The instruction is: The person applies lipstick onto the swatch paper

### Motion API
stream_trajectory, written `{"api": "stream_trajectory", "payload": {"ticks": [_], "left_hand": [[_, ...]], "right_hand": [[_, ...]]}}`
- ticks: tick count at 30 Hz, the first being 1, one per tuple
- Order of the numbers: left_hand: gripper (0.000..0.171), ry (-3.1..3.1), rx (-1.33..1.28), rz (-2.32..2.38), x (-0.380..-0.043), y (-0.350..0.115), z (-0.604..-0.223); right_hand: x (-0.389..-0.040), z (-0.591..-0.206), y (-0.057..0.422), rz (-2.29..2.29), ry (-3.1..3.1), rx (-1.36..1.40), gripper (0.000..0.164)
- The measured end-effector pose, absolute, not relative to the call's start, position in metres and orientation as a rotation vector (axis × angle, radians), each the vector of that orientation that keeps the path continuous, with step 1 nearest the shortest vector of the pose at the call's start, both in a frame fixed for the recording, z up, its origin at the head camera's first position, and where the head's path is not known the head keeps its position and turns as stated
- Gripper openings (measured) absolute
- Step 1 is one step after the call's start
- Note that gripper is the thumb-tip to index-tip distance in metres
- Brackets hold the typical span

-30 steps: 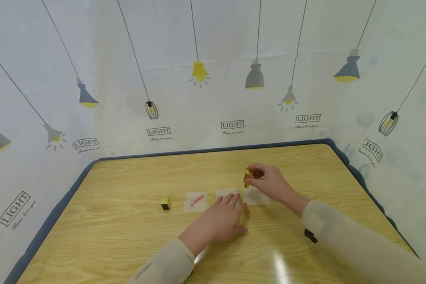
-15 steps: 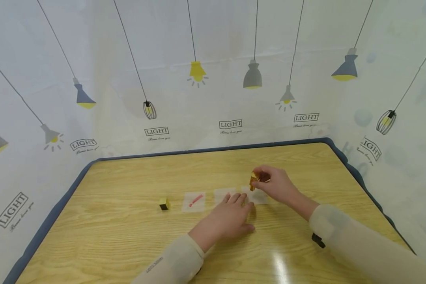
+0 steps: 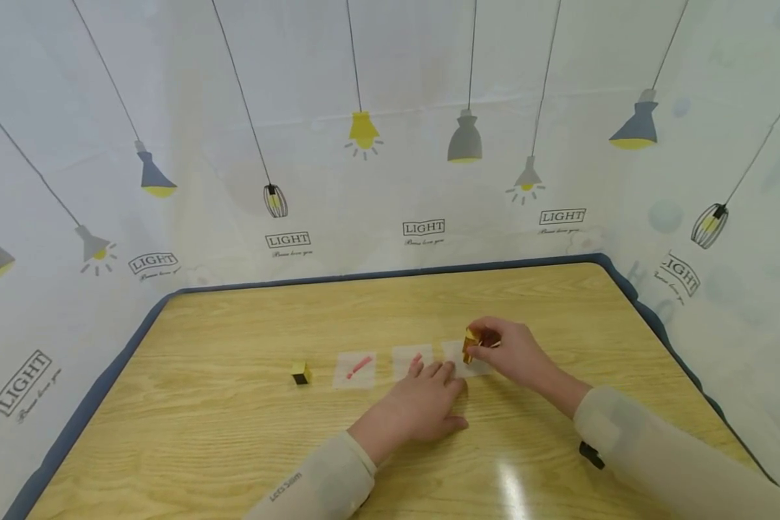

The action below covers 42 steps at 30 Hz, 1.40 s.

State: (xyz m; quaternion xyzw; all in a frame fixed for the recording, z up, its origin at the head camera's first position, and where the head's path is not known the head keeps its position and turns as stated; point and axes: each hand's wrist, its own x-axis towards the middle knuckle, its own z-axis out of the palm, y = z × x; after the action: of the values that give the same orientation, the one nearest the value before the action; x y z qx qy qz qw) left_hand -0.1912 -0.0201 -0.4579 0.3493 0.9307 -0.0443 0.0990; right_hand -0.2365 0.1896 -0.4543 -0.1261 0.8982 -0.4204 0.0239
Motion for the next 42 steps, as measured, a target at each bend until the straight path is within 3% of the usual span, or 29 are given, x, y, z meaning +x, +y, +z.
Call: {"api": "stream_trajectory", "payload": {"ticks": [8,24,42], "left_hand": [[0.072,2.753,1.025,-0.16,-0.191,-0.019,-0.457],[0.073,2.745,1.013,-0.11,-0.192,-0.021,-0.459],[0.072,2.736,0.981,-0.093,-0.189,-0.02,-0.456]], "right_hand": [[-0.233,-0.466,0.189,-1.295,2.755,-0.458,0.036],[-0.233,-0.466,0.186,-1.281,2.759,-0.431,0.036],[-0.265,-0.465,0.199,-1.265,2.861,-0.279,0.038]]}}
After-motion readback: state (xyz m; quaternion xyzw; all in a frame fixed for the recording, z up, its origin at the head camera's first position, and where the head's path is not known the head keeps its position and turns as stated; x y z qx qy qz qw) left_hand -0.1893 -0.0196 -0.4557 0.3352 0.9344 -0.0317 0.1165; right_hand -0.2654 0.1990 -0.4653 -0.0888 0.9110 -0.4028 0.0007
